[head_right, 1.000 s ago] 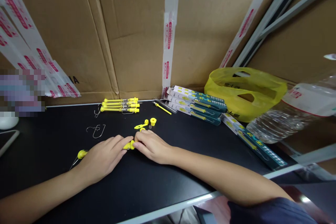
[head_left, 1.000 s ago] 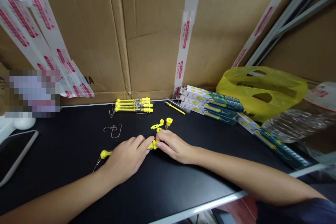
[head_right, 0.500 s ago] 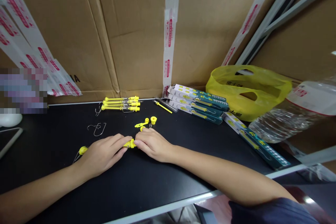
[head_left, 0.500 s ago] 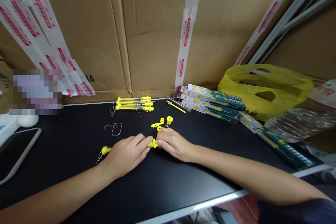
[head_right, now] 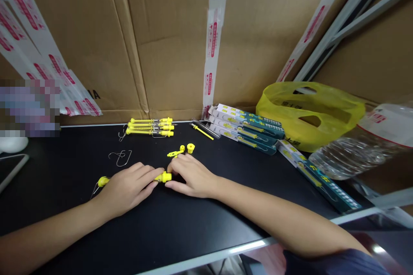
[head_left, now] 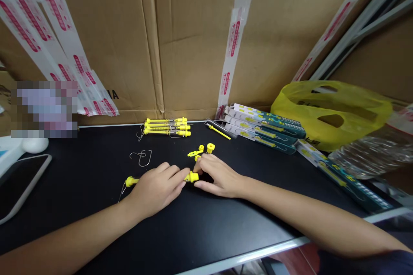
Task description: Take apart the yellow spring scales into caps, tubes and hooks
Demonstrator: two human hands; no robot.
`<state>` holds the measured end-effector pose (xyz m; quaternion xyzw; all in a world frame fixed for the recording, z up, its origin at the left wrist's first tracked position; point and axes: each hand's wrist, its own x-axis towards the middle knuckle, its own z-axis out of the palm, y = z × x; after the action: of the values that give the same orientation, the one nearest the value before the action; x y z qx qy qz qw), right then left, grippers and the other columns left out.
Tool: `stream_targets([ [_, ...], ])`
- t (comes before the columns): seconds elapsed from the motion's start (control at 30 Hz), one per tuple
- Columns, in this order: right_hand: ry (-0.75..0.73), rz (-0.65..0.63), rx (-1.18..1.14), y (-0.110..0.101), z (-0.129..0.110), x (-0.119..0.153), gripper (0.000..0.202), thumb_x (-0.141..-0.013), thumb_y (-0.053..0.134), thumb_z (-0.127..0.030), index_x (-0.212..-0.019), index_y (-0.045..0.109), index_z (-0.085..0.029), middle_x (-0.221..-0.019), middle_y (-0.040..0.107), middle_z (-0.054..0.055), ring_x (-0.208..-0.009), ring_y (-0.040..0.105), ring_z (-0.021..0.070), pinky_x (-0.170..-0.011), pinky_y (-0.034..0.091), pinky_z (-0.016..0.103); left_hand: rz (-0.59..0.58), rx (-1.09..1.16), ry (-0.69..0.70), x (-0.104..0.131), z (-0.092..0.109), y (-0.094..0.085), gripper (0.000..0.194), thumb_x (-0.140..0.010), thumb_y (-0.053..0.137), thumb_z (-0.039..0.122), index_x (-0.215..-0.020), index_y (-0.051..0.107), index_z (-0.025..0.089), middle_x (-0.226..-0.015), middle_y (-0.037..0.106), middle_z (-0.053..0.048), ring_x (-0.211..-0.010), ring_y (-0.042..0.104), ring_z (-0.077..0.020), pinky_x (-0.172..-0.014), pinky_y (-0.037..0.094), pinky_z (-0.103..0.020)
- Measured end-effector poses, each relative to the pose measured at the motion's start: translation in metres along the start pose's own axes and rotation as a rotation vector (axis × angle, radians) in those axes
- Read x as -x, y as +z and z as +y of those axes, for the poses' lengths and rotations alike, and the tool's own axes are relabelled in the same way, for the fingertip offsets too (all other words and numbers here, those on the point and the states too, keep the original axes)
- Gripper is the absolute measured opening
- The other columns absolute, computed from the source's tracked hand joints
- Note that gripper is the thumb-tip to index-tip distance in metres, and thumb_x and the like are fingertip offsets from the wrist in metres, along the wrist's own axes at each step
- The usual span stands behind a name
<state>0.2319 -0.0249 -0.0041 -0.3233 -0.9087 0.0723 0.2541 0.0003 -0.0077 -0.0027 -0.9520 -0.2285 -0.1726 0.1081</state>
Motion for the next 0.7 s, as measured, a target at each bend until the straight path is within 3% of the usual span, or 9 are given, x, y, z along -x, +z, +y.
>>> stream_targets([
  [0.17, 0.021, -0.072, 0.057, 0.0010, -0.0009, -0.0008, 0.029, -0.098, 0.032, -0.034, -0.084, 0.050, -0.017, -0.080, 0.053, 0.004, -0.076, 0.043, 0.0168, -0.075, 0.036, 0.031, -0.027, 0.034, -0.022, -0.0007, 0.0006, -0.0018, 0.026, -0.096, 0.036, 0.026, -0.117, 0.051, 0.020, -0.089, 0.059, -0.003, -0.082, 0.054, -0.0180, -0.072, 0.044, -0.031],
  [0.33, 0.008, -0.077, 0.023, 0.0018, 0.0006, -0.0017, 0.027, -0.098, 0.035, -0.033, -0.085, 0.052, -0.016, -0.080, 0.054, 0.004, -0.077, 0.043, 0.0163, -0.075, 0.037, 0.029, -0.032, 0.047, -0.031, -0.0001, 0.0013, -0.0028, 0.027, -0.096, 0.034, 0.025, -0.117, 0.050, 0.021, -0.101, 0.056, -0.004, -0.084, 0.053, -0.0169, -0.072, 0.043, -0.029],
  [0.47, -0.023, -0.044, 0.005, 0.0029, 0.0035, -0.0016, 0.024, -0.097, 0.040, -0.035, -0.087, 0.052, -0.017, -0.080, 0.054, 0.004, -0.077, 0.045, 0.0158, -0.074, 0.037, 0.028, -0.067, 0.052, -0.025, -0.0013, -0.0003, -0.0030, 0.026, -0.096, 0.034, 0.025, -0.115, 0.052, 0.020, -0.090, 0.056, -0.003, -0.080, 0.051, -0.0167, -0.070, 0.042, -0.029],
  [0.7, -0.143, 0.004, 0.255, 0.0008, 0.0018, 0.0001, 0.020, -0.097, 0.039, -0.030, -0.092, 0.054, -0.017, -0.080, 0.057, 0.005, -0.075, 0.046, 0.0170, -0.068, 0.034, 0.029, -0.071, 0.103, -0.041, -0.0027, -0.0008, -0.0024, 0.026, -0.095, 0.035, 0.025, -0.114, 0.053, 0.019, -0.090, 0.056, -0.003, -0.084, 0.050, -0.0176, -0.072, 0.042, -0.030],
])
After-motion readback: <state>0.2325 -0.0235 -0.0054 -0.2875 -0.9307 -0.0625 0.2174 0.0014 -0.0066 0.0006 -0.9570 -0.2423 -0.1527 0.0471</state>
